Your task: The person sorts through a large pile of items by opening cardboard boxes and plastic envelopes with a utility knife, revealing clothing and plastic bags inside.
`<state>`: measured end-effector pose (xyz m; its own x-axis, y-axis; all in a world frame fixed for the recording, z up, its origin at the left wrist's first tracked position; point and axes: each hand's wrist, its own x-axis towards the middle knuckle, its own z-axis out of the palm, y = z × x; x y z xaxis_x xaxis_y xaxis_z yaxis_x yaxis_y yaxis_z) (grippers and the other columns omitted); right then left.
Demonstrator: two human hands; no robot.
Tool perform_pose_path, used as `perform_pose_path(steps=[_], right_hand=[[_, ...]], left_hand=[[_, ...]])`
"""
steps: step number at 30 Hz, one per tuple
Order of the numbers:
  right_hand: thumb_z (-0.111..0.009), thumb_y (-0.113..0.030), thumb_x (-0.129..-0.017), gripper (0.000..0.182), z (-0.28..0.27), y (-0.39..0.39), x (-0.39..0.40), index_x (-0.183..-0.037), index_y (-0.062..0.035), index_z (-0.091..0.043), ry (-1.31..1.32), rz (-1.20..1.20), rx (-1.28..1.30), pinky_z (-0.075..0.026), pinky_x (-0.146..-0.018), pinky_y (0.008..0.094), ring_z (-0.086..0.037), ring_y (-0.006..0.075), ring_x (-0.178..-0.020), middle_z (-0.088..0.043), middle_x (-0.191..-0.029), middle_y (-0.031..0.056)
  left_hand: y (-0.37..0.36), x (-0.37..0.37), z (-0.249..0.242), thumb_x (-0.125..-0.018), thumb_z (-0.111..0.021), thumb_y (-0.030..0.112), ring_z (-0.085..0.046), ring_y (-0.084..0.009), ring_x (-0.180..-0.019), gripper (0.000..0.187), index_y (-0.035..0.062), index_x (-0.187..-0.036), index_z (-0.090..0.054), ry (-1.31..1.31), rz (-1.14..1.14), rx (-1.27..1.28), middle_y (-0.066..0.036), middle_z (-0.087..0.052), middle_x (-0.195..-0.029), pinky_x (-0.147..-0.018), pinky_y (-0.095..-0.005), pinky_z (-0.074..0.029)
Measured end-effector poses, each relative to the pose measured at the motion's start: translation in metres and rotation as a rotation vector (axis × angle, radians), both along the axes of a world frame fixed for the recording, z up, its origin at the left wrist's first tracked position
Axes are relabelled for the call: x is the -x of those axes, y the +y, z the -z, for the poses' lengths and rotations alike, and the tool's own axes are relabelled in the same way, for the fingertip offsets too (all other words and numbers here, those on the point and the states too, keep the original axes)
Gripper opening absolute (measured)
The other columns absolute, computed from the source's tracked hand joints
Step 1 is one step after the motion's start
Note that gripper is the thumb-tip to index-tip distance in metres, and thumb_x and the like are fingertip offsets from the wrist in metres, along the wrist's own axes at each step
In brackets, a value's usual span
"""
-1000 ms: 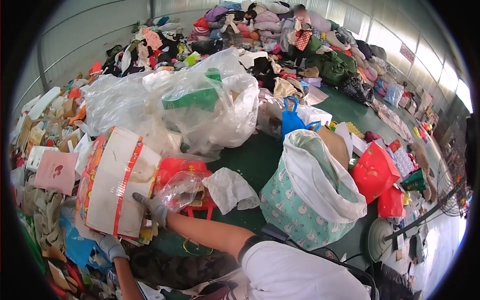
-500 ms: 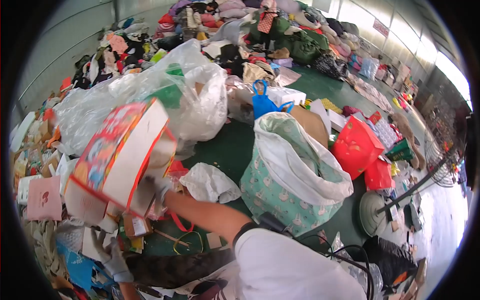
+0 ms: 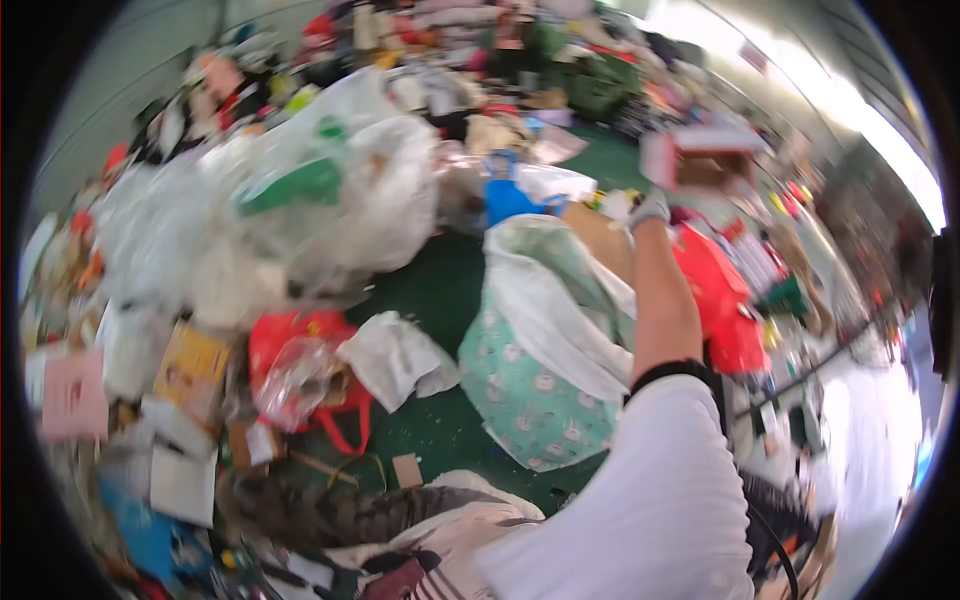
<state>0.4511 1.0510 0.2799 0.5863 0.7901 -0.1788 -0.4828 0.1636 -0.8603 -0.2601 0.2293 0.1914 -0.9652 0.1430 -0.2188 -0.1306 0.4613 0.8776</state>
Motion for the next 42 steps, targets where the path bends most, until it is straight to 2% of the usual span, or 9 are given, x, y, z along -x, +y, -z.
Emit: perform_pose_path(steps=[4, 7, 14, 18, 21, 25, 28, 32, 42], right_hand=[[-0.043, -0.027, -0.084, 0.023, 0.091, 0.091, 0.155, -0.064, -0.0189, -0.05, -0.109, -0.981, -0.362, -0.038, -0.048, 0.0299, -0.041, 0.0149, -0.05, -0.044, -0.06, -0.0007], [-0.049, -0.031, -0.085, 0.02, 0.049, -0.099, 0.422, -0.08, -0.0119, -0.052, -0.14, -0.954, 0.03, -0.037, -0.046, 0.0265, -0.041, 0.0104, -0.05, -0.049, -0.069, -0.0022], [-0.055, -0.028, -0.084, 0.032, 0.075, -0.355, 0.751, -0.112, -0.01, -0.055, -0.726, -2.011, -0.111, -0.04, -0.051, 0.0262, -0.05, 0.0138, -0.058, -0.06, -0.086, 0.0049], [-0.059, -0.026, -0.079, 0.024, 0.159, -0.495, 0.863, -0.091, -0.0075, -0.068, -1.594, -2.007, -1.084, -0.048, -0.068, 0.0321, -0.062, 0.0191, -0.074, -0.066, -0.079, 0.0102], [-0.063, -0.025, -0.075, 0.025, 0.214, -0.592, 0.91, -0.09, -0.0051, -0.066, -1.696, -2.207, -1.163, -0.046, -0.065, 0.0281, -0.056, 0.0148, -0.066, -0.063, -0.072, 0.006], [-0.064, -0.029, -0.076, 0.033, 0.277, -0.689, 0.964, -0.101, -0.0075, -0.062, -1.098, -2.518, -0.235, -0.04, -0.045, 0.0316, -0.056, 0.0145, -0.06, -0.062, -0.082, 0.0058], [-0.065, -0.033, -0.077, 0.042, 0.324, -0.742, 1.012, -0.108, -0.0072, -0.056, -0.755, -2.44, 0.206, -0.041, -0.049, 0.0307, -0.053, 0.0153, -0.062, -0.059, -0.088, 0.0054], [-0.056, -0.036, -0.086, 0.037, 0.31, -0.822, 1.049, -0.109, -0.0076, -0.053, -0.097, -2.184, 0.628, -0.042, -0.086, 0.0339, -0.054, 0.0219, -0.096, -0.057, -0.107, 0.007], [-0.054, -0.026, -0.087, 0.02, 0.212, -0.809, 1.125, -0.073, -0.0143, -0.045, 0.089, -2.261, 0.352, -0.035, -0.041, 0.0214, -0.037, 0.0084, -0.044, -0.041, -0.054, -0.0024]], left_hand=[[-0.05, 0.033, 0.028, -0.088, -0.056, 0.022, -0.06, -0.0207, -0.077, 0.042, 0.0098, -0.126, -0.044, -0.19, 0.02, -0.596, -0.014, -0.059, -0.101, -0.064, -0.0338, -0.051], [-0.019, -0.024, -0.042, -0.085, -0.059, 0.031, -0.062, -0.0198, -0.07, 0.051, 0.0108, -0.128, -0.04, -0.053, -0.155, -0.379, -0.01, -0.058, -0.102, -0.059, -0.0296, -0.051], [-0.068, -0.053, -0.015, -0.087, -0.052, 0.016, -0.063, -0.0226, -0.07, 0.03, 0.0093, -0.115, -0.047, -0.165, -0.497, -0.713, -0.012, -0.06, -0.096, -0.057, -0.0298, -0.053], [-0.086, -0.044, -0.021, -0.087, -0.051, 0.023, -0.061, -0.0213, -0.08, 0.037, 0.0077, -0.121, -0.045, -0.235, -0.442, -0.888, -0.01, -0.059, -0.101, -0.066, -0.0309, -0.05], [-0.1, -0.029, -0.039, -0.087, -0.051, 0.024, -0.063, -0.0202, -0.076, 0.037, 0.0035, -0.118, -0.048, -0.364, -0.195, -0.79, -0.012, -0.06, -0.102, -0.064, -0.03, -0.052], [-0.144, 0.017, 0.03, -0.086, -0.055, 0.026, -0.063, -0.0206, -0.075, 0.039, 0.004, -0.117, -0.047, -0.502, -0.164, -0.578, -0.012, -0.059, -0.102, -0.064, -0.0313, -0.053], [-0.152, 0.035, 0.127, -0.085, -0.058, 0.027, -0.061, -0.0206, -0.078, 0.038, 0.0068, -0.115, -0.049, -0.42, -0.533, -0.998, -0.01, -0.059, -0.097, -0.065, -0.0332, -0.051], [-0.123, 0.019, 0.224, -0.085, -0.057, 0.025, -0.061, -0.022, -0.081, 0.034, 0.0081, -0.113, -0.05, -0.65, -0.7, -1.293, -0.01, -0.06, -0.098, -0.066, -0.0339, -0.051], [-0.117, -0.022, 0.244, -0.087, -0.054, 0.021, -0.063, -0.0209, -0.077, 0.031, 0.0052, -0.113, -0.048, -0.67, -0.786, -1.324, -0.011, -0.06, -0.095, -0.064, -0.0334, -0.053]])
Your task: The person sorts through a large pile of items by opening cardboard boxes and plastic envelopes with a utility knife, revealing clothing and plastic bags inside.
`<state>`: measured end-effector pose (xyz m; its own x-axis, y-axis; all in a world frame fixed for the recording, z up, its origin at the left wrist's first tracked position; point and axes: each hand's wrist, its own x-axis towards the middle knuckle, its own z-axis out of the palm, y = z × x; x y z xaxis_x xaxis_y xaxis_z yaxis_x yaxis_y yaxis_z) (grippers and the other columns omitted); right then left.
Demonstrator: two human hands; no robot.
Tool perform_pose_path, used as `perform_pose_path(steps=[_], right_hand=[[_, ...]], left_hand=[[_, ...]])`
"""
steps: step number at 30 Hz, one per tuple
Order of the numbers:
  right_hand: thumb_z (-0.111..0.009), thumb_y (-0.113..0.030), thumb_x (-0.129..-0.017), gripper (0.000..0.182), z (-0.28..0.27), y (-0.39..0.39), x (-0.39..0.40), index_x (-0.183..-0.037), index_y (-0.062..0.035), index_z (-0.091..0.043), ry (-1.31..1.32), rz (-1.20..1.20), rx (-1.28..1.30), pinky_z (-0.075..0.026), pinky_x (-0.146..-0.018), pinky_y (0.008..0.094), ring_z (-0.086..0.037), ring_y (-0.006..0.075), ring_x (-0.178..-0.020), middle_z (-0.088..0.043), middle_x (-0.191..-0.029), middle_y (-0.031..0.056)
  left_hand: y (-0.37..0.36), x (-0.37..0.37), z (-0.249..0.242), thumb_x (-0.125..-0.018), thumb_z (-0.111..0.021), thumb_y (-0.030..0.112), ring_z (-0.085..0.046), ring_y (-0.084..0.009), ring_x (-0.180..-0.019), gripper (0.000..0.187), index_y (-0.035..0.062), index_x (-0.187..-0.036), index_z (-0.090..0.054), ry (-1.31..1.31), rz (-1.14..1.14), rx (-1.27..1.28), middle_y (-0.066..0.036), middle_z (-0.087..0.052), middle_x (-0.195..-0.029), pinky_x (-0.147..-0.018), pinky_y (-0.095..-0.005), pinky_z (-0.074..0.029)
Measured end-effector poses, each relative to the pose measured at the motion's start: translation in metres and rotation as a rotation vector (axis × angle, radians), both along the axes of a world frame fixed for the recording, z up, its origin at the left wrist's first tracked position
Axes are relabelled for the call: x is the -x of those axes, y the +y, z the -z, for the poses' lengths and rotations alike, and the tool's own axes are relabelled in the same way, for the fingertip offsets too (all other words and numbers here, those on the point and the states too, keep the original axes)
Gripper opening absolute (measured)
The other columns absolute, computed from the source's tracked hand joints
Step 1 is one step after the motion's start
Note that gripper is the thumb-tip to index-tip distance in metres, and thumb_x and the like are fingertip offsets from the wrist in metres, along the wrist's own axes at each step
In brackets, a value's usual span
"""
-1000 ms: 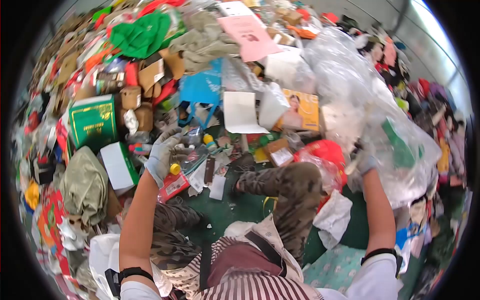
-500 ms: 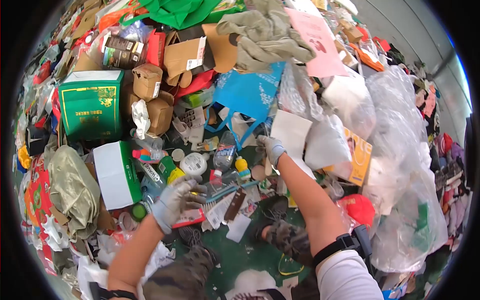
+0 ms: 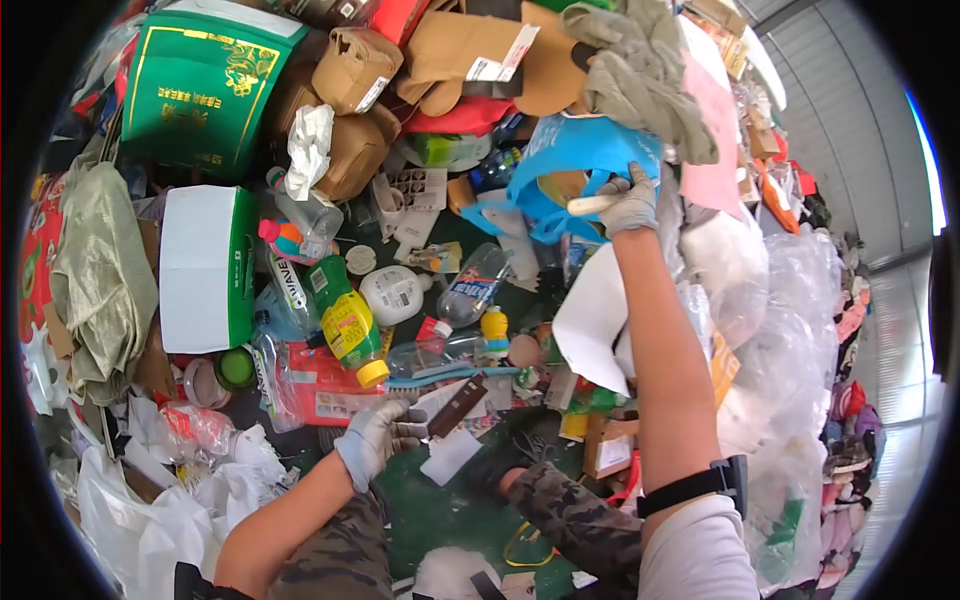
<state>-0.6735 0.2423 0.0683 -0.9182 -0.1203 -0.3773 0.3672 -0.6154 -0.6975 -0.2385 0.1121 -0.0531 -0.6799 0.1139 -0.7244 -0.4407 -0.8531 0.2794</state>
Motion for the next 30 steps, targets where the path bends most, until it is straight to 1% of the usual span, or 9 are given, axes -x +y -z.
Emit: perform_pose_path(steps=[5, 11, 14, 16, 21, 23, 24, 27, 30], right_hand=[[-0.055, -0.023, -0.085, 0.015, -0.112, 0.033, -0.069, -0.076, -0.0152, -0.046, 0.018, 0.065, -0.306, -0.035, -0.037, 0.0216, -0.04, 0.0074, -0.044, -0.041, -0.053, -0.0049], [-0.064, -0.026, -0.08, 0.015, -0.156, 0.056, -0.188, -0.076, -0.0156, -0.053, -0.009, -0.436, -0.645, -0.037, -0.039, 0.0288, -0.045, 0.0136, -0.045, -0.05, -0.057, -0.0002], [-0.064, -0.029, -0.079, 0.018, -0.148, 0.05, -0.266, -0.078, -0.0139, -0.054, 0.001, -0.562, -0.699, -0.038, -0.042, 0.0325, -0.046, 0.0155, -0.045, -0.053, -0.059, 0.0027], [-0.062, -0.028, -0.08, 0.017, -0.135, 0.042, -0.306, -0.079, -0.0118, -0.054, -0.077, -0.626, -0.675, -0.037, -0.041, 0.0321, -0.045, 0.016, -0.044, -0.054, -0.061, 0.0043], [-0.061, -0.028, -0.08, 0.019, -0.096, 0.045, -0.358, -0.084, -0.0096, -0.056, -0.243, -0.862, -0.562, -0.04, -0.043, 0.0335, -0.05, 0.0169, -0.049, -0.054, -0.063, 0.005], [-0.063, -0.029, -0.078, 0.028, -0.098, 0.057, -0.372, -0.095, -0.007, -0.058, 0.223, -0.966, -1.041, -0.047, -0.056, 0.0364, -0.061, 0.0229, -0.065, -0.059, -0.071, 0.0099], [-0.063, -0.029, -0.078, 0.028, -0.099, 0.066, -0.377, -0.095, -0.007, -0.058, 0.218, -0.971, -1.037, -0.047, -0.056, 0.0364, -0.061, 0.0229, -0.065, -0.059, -0.071, 0.0099], [-0.066, -0.032, -0.072, 0.052, -0.105, 0.094, -0.392, -0.117, -0.0084, -0.052, 0.879, -0.949, -1.602, -0.045, -0.085, 0.0361, -0.055, 0.0292, -0.104, -0.058, -0.108, 0.0146], [-0.067, -0.032, -0.071, 0.058, -0.096, 0.111, -0.407, -0.121, -0.0114, -0.048, 0.951, -0.656, -1.705, -0.044, -0.087, 0.0374, -0.052, 0.0303, -0.108, -0.052, -0.117, 0.017]], left_hand=[[-0.006, 0.005, -0.071, -0.084, -0.056, 0.024, -0.059, -0.0152, -0.066, 0.03, 0.0111, -0.11, -0.049, 0.165, 0.084, 0.311, -0.008, -0.061, -0.09, -0.057, -0.0279, -0.05], [-0.024, 0.026, -0.173, -0.079, -0.064, 0.03, -0.057, -0.013, -0.076, 0.061, 0.0046, -0.128, -0.039, 0.583, 0.322, 0.801, -0.01, -0.058, -0.106, -0.062, -0.0269, -0.048], [0.009, 0.016, -0.255, -0.076, -0.067, 0.033, -0.058, -0.0203, -0.093, 0.073, 0.0057, -0.134, -0.032, 0.669, 0.458, 1.174, -0.016, -0.052, -0.119, -0.074, -0.0299, -0.048], [0.032, 0.0, -0.278, -0.071, -0.07, 0.035, -0.045, -0.0303, -0.116, 0.081, 0.008, -0.136, -0.031, 0.61, 0.732, 1.651, -0.019, -0.043, -0.128, -0.095, -0.0341, -0.039], [0.063, -0.039, -0.212, -0.073, -0.066, 0.035, -0.044, -0.0319, -0.119, 0.076, 0.0095, -0.136, -0.033, 0.261, 0.76, 1.658, -0.02, -0.042, -0.13, -0.095, -0.0357, -0.039], [0.052, -0.049, -0.184, -0.075, -0.064, 0.037, -0.047, -0.0306, -0.117, 0.073, 0.0102, -0.136, -0.034, 0.211, 0.787, 1.752, -0.018, -0.048, -0.126, -0.094, -0.0356, -0.04], [0.042, -0.051, -0.17, -0.077, -0.061, 0.038, -0.049, -0.0299, -0.114, 0.068, 0.0108, -0.134, -0.036, 0.157, 0.759, 1.671, -0.017, -0.051, -0.124, -0.093, -0.0362, -0.041], [0.044, -0.061, -0.179, -0.084, -0.054, 0.037, -0.055, -0.0294, -0.106, 0.053, 0.0108, -0.129, -0.043, 0.105, 0.654, 1.584, -0.017, -0.056, -0.116, -0.09, -0.0374, -0.042], [0.046, -0.058, -0.188, -0.086, -0.051, 0.042, -0.054, -0.0324, -0.104, 0.046, 0.0132, -0.121, -0.051, 0.223, 0.515, 1.755, -0.017, -0.057, -0.114, -0.087, -0.0386, -0.042]])
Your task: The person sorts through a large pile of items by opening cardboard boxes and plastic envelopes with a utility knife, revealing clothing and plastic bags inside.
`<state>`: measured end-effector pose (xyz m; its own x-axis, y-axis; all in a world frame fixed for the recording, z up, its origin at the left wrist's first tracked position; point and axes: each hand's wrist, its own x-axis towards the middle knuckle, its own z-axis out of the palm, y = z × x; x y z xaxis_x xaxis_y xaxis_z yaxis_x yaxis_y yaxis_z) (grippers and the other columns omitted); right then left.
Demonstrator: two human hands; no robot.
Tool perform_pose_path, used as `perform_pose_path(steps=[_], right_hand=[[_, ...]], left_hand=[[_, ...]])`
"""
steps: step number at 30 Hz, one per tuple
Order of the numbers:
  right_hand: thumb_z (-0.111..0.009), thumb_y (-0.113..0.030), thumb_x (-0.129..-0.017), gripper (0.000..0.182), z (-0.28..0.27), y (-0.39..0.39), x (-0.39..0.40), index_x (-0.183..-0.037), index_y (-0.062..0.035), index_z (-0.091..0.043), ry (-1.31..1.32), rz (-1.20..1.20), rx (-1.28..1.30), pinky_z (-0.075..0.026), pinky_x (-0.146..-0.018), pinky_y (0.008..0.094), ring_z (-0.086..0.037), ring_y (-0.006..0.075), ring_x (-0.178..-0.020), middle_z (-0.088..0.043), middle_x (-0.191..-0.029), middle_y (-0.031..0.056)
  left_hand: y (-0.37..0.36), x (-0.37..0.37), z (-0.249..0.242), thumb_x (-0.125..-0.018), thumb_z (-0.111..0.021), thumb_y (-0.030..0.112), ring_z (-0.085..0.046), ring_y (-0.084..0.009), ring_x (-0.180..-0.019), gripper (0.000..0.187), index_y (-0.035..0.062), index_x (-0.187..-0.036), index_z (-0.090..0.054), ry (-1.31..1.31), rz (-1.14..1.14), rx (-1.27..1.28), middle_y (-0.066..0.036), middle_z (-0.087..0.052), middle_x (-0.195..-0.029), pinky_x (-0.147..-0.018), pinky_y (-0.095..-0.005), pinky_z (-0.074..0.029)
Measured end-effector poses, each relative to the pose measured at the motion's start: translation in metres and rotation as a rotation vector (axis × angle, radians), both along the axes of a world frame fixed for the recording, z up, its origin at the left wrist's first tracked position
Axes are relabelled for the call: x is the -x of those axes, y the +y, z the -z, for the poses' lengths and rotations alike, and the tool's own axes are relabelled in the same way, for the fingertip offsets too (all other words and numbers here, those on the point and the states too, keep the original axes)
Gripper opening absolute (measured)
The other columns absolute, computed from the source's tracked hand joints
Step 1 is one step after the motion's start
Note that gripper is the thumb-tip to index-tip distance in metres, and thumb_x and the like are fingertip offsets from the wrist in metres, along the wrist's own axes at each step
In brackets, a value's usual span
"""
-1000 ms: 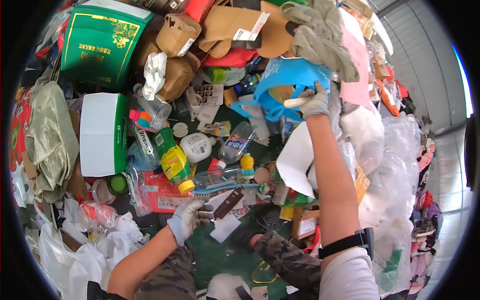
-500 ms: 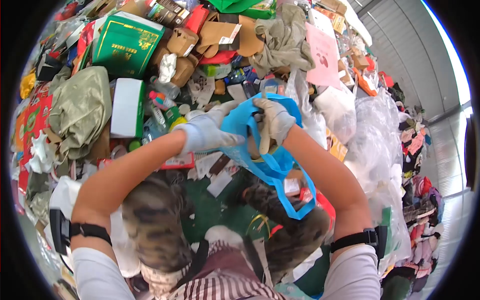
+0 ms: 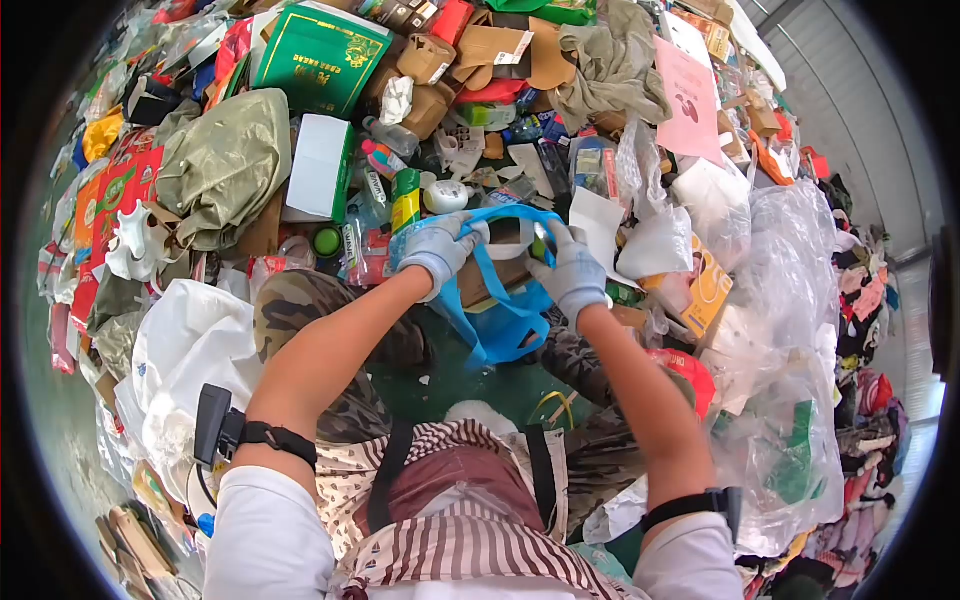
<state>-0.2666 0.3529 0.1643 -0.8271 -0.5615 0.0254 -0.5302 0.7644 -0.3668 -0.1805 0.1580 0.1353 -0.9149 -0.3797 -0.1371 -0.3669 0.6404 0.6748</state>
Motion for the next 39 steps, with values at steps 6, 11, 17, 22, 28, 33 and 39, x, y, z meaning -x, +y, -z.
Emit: perform_pose_path(steps=[6, 11, 17, 22, 28, 33, 39], right_hand=[[-0.069, -0.018, -0.073, 0.038, 0.11, 0.034, 0.037, -0.106, 0.0007, -0.06, -0.523, 0.393, 0.316, -0.047, -0.068, 0.0269, -0.059, 0.0141, -0.072, -0.065, -0.084, 0.0089], [-0.066, -0.014, -0.076, 0.024, 0.078, -0.006, 0.003, -0.096, -0.0005, -0.063, -0.498, 0.239, 0.529, -0.044, -0.062, 0.0241, -0.055, 0.0093, -0.068, -0.063, -0.079, 0.0028], [-0.063, -0.023, -0.076, 0.03, 0.023, -0.02, -0.018, -0.097, -0.0021, -0.062, -0.354, 0.011, 0.27, -0.047, -0.071, 0.0331, -0.063, 0.0247, -0.079, -0.065, -0.086, 0.0154], [-0.061, -0.024, -0.076, 0.031, 0.002, -0.012, -0.038, -0.097, -0.0016, -0.062, -0.459, 0.028, 0.236, -0.047, -0.075, 0.0333, -0.063, 0.0273, -0.084, -0.064, -0.09, 0.0176], [-0.063, -0.021, -0.075, 0.031, 0.015, 0.004, -0.047, -0.098, -0.0006, -0.062, -0.421, -0.004, 0.271, -0.046, -0.069, 0.0302, -0.061, 0.0207, -0.075, -0.064, -0.082, 0.012], [-0.063, -0.03, -0.08, 0.031, 0.024, 0.013, -0.072, -0.095, -0.0027, -0.063, -0.784, 0.207, 0.511, -0.045, -0.05, 0.0291, -0.059, 0.0149, -0.056, -0.063, -0.075, 0.0085], [-0.066, -0.026, -0.079, 0.033, 0.099, 0.044, -0.051, -0.101, -0.0033, -0.059, -0.614, 0.29, 0.723, -0.045, -0.06, 0.0254, -0.056, 0.0112, -0.069, -0.062, -0.082, 0.0051]], left_hand=[[-0.021, -0.019, 0.033, -0.081, -0.058, 0.034, -0.054, -0.0342, -0.1, 0.042, 0.0106, -0.115, -0.055, 0.318, -0.131, 0.097, -0.016, -0.058, -0.104, -0.086, -0.0417, -0.042], [0.01, -0.081, -0.012, -0.063, -0.066, 0.013, -0.058, -0.0255, -0.072, 0.025, 0.0097, -0.087, -0.059, 0.815, 0.418, 0.453, -0.005, -0.058, -0.079, -0.06, -0.0373, -0.045], [0.015, -0.083, 0.032, -0.069, -0.058, 0.008, -0.054, -0.0327, -0.093, 0.038, 0.0143, -0.107, -0.057, 0.353, -0.038, 0.434, -0.012, -0.055, -0.098, -0.076, -0.0425, -0.045], [0.016, -0.077, 0.007, -0.072, -0.063, 0.018, -0.043, -0.0372, -0.112, 0.059, 0.0173, -0.127, -0.043, 0.297, -0.264, 0.272, -0.018, -0.044, -0.122, -0.091, -0.0465, -0.039], [0.018, -0.068, -0.013, -0.067, -0.072, 0.034, -0.035, -0.0353, -0.124, 0.085, 0.025, -0.138, -0.026, -0.085, 0.127, 0.59, -0.015, -0.036, -0.134, -0.103, -0.0457, -0.027], [0.035, -0.035, -0.008, -0.059, -0.075, 0.049, -0.037, -0.0336, -0.122, 0.109, 0.0211, -0.144, -0.013, -0.354, 0.148, 0.572, -0.014, -0.04, -0.13, -0.099, -0.0462, -0.031], [0.048, -0.043, -0.051, -0.056, -0.075, 0.038, -0.05, -0.0324, -0.104, 0.096, 0.0113, -0.136, -0.031, 0.06, 0.395, 0.63, -0.015, -0.053, -0.109, -0.091, -0.0408, -0.038]])
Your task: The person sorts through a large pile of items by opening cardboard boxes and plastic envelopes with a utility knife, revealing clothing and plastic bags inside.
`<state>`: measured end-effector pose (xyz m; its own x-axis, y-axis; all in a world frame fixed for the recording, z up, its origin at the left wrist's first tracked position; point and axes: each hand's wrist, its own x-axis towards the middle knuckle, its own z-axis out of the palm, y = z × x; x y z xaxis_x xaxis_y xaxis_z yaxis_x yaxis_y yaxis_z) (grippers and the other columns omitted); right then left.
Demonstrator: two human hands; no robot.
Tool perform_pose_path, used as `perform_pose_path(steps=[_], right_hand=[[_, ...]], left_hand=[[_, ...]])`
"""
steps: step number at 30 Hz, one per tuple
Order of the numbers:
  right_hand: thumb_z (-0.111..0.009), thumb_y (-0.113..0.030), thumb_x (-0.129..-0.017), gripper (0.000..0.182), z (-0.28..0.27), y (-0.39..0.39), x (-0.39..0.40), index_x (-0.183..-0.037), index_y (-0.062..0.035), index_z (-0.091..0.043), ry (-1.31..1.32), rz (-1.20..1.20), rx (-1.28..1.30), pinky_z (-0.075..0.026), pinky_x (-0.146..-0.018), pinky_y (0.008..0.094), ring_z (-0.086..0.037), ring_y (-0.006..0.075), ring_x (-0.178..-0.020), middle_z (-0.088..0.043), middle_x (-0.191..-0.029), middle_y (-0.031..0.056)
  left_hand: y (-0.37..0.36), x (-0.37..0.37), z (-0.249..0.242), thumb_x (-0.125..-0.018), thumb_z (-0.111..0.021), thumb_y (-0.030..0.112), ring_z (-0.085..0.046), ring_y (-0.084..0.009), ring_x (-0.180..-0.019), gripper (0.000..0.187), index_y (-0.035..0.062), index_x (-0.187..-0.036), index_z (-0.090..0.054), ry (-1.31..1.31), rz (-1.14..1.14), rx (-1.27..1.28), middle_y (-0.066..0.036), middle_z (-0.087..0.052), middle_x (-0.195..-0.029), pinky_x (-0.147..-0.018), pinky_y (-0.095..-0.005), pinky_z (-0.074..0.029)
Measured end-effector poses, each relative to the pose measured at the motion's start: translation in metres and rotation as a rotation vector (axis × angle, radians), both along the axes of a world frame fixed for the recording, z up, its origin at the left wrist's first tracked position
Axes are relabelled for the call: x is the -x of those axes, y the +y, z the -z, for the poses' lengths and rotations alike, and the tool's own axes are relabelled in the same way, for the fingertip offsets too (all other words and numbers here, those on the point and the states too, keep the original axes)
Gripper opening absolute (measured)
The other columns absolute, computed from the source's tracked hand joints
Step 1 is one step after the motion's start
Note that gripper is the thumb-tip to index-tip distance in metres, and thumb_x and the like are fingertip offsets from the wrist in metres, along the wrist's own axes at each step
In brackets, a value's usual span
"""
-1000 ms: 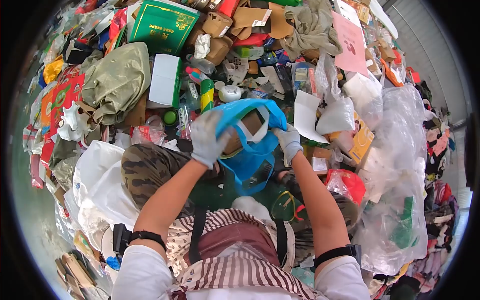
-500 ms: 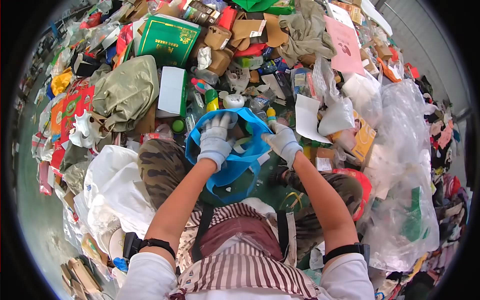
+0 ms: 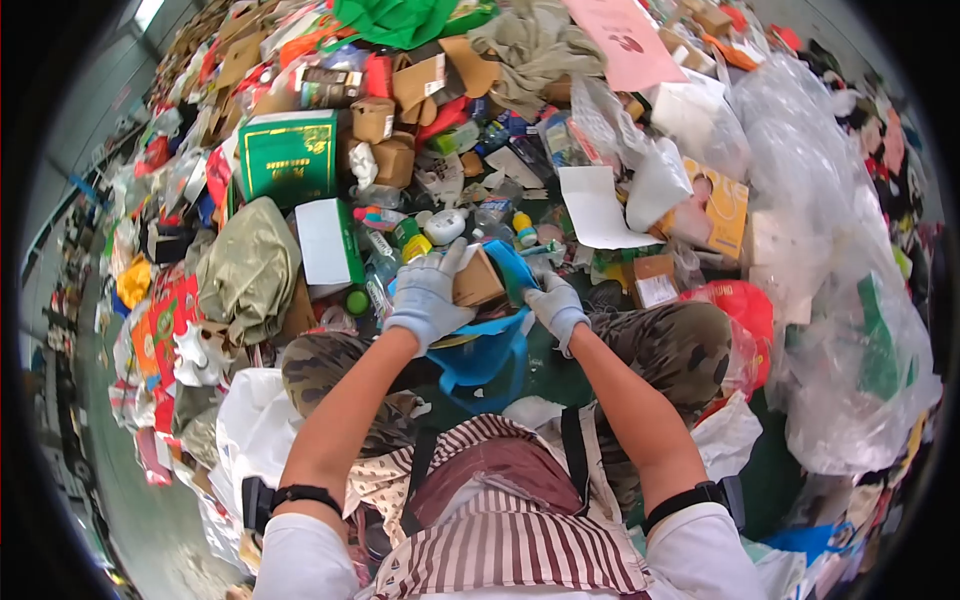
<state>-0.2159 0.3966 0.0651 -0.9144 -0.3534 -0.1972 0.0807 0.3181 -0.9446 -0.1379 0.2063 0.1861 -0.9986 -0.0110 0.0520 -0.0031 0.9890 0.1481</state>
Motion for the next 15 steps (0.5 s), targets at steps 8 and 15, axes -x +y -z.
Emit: perform_pose_path(steps=[8, 15], right_hand=[[-0.074, -0.022, -0.068, 0.058, -0.094, 0.019, -0.029, -0.118, -0.0054, -0.049, 0.758, -0.041, -0.016, -0.046, -0.084, 0.0337, -0.055, 0.0281, -0.1, -0.052, -0.116, 0.0133], [-0.07, -0.018, -0.068, 0.074, -0.09, 0.014, -0.023, -0.132, -0.0137, -0.035, 0.795, -0.529, -0.296, -0.047, -0.081, 0.0393, -0.053, 0.03, -0.106, -0.032, -0.135, 0.0075]], left_hand=[[0.008, 0.0, -0.027, -0.05, -0.08, 0.03, -0.053, -0.0348, -0.099, 0.101, 0.011, -0.136, -0.029, 0.008, -0.05, 0.033, -0.018, -0.053, -0.109, -0.088, -0.0399, -0.041], [0.032, 0.009, -0.028, -0.051, -0.079, 0.03, -0.052, -0.0342, -0.105, 0.103, 0.0141, -0.138, -0.026, -0.184, 0.1, -0.095, -0.019, -0.053, -0.113, -0.091, -0.0394, -0.041]])
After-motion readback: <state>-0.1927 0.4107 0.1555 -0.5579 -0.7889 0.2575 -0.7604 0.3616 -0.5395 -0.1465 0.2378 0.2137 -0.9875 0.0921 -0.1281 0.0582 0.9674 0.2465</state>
